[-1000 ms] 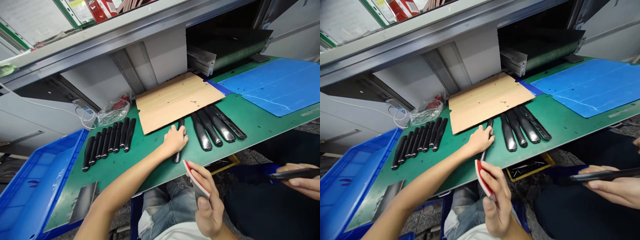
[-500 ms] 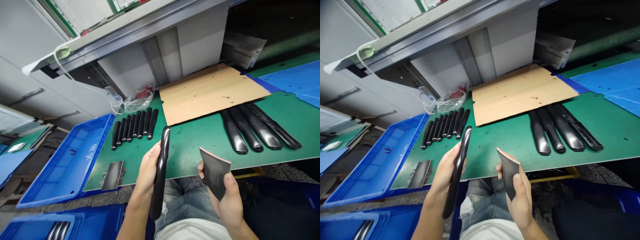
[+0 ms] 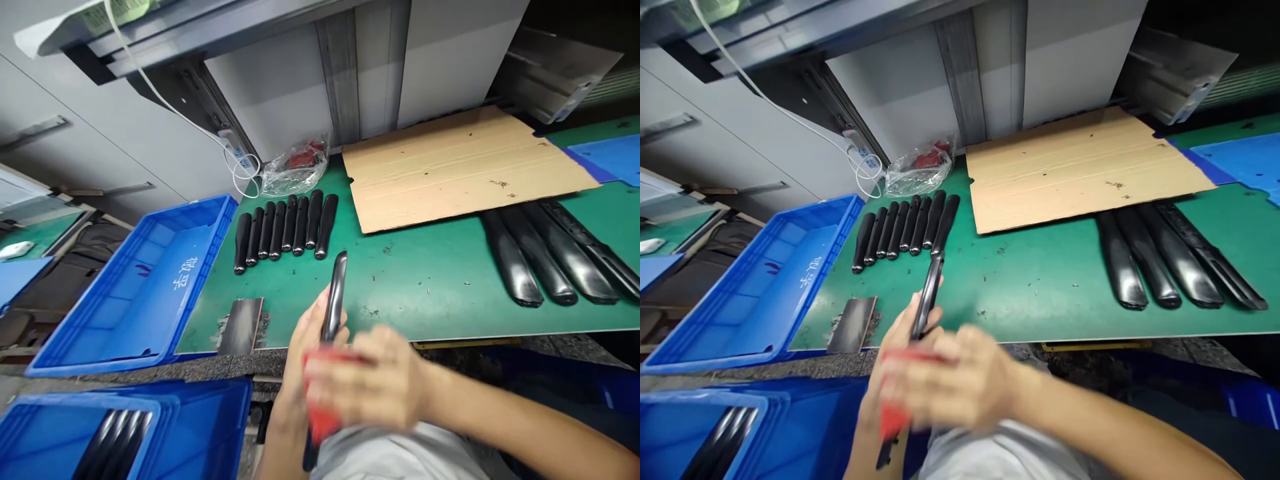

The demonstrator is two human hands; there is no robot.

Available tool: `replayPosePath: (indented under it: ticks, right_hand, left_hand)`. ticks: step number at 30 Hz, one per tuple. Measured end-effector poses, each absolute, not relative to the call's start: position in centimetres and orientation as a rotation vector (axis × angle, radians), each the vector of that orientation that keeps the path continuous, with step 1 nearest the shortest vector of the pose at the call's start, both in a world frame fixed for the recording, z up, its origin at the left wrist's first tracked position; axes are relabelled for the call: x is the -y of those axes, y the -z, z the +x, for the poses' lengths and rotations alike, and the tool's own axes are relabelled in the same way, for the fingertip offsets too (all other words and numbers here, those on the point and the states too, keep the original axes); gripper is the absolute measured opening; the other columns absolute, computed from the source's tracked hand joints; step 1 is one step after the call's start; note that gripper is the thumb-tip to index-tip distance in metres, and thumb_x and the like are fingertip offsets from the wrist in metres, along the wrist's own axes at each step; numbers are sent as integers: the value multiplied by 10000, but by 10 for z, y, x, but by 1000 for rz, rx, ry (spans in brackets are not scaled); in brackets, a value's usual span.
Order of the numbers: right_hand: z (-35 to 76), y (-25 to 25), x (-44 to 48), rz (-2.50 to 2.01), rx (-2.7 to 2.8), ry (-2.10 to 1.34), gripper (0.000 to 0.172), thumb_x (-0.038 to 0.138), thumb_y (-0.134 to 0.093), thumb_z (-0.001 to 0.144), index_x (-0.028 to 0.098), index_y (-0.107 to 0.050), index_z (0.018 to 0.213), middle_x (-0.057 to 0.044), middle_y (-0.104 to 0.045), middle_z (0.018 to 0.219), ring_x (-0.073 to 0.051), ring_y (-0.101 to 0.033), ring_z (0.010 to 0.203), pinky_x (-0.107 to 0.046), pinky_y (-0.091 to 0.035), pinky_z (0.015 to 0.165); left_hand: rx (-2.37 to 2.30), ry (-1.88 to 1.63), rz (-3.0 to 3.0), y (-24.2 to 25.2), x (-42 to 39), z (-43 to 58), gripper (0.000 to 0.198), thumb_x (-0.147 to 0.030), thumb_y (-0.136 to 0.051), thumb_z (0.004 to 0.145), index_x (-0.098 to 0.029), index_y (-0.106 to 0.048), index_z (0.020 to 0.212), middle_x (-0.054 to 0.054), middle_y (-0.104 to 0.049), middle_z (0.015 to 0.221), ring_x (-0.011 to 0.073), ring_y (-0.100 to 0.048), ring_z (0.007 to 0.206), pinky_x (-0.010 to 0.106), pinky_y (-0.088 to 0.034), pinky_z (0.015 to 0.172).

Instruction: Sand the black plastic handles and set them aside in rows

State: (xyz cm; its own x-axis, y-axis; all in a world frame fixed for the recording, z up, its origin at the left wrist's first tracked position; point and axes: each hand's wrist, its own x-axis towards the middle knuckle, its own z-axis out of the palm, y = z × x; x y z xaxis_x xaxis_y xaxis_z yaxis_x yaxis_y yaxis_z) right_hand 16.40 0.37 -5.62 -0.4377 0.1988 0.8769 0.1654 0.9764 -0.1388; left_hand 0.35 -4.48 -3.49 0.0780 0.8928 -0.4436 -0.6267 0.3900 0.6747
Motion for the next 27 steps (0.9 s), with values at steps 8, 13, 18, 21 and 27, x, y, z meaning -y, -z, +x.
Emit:
replayPosePath:
  ticks: [8, 13, 18, 21, 27]
  right_hand:
    - [180, 46, -28, -870, 1692, -1090, 602, 537, -247, 1137, 175, -602, 1460, -143, -784, 1090, -242, -767, 889, -376, -611, 732]
    - [173, 35, 29, -558, 1471, -1465, 686, 640, -714, 932, 262, -563, 1484, -159, -665, 1389, -299, -727, 1173, -387, -658, 901]
    - [137, 41, 63, -629, 1412, -1020, 444, 292, -686, 987, 281, -614, 1425, -115, -681, 1284, -258, -665, 1237, -373, -612, 1034]
    - [110, 52, 77, -705, 1256, -882, 420, 316, -657, 998, 268, -601, 1411, -130, -676, 1228, -281, -672, 1163, -399, -629, 974]
    - [127, 74, 82, -712, 1535, -855, 505, 339, -581, 995, 242, -543, 1489, -151, -530, 1464, -312, -546, 1356, -420, -573, 1042]
  left_hand:
    - [-1079, -1074, 1103, 23, 70, -48, 621, -498, -878, 794, -346, -711, 1373, -24, -509, 774, 59, -400, 513, 198, -370, 516]
    - [-1586, -1013, 2325, 7, 53, -58, 531, -134, -731, 874, -482, -761, 1273, 67, -730, 1029, 309, -639, 1035, 528, -357, 1101]
    - [-1839, -1666, 1932, 12, 42, -19, 693, -147, -804, 850, -504, -631, 1419, 34, -439, 1568, 316, -382, 1494, 510, -291, 1240]
    - [-1545, -1681, 985, 15, 42, 2, 603, -328, -745, 935, -411, -548, 1499, 71, -593, 1403, 233, -685, 1104, 357, -581, 916]
    - [-954, -1615, 409, 11, 37, 4, 503, -529, -715, 949, -224, -666, 1347, -72, -447, 625, 65, -395, 475, 155, -382, 449]
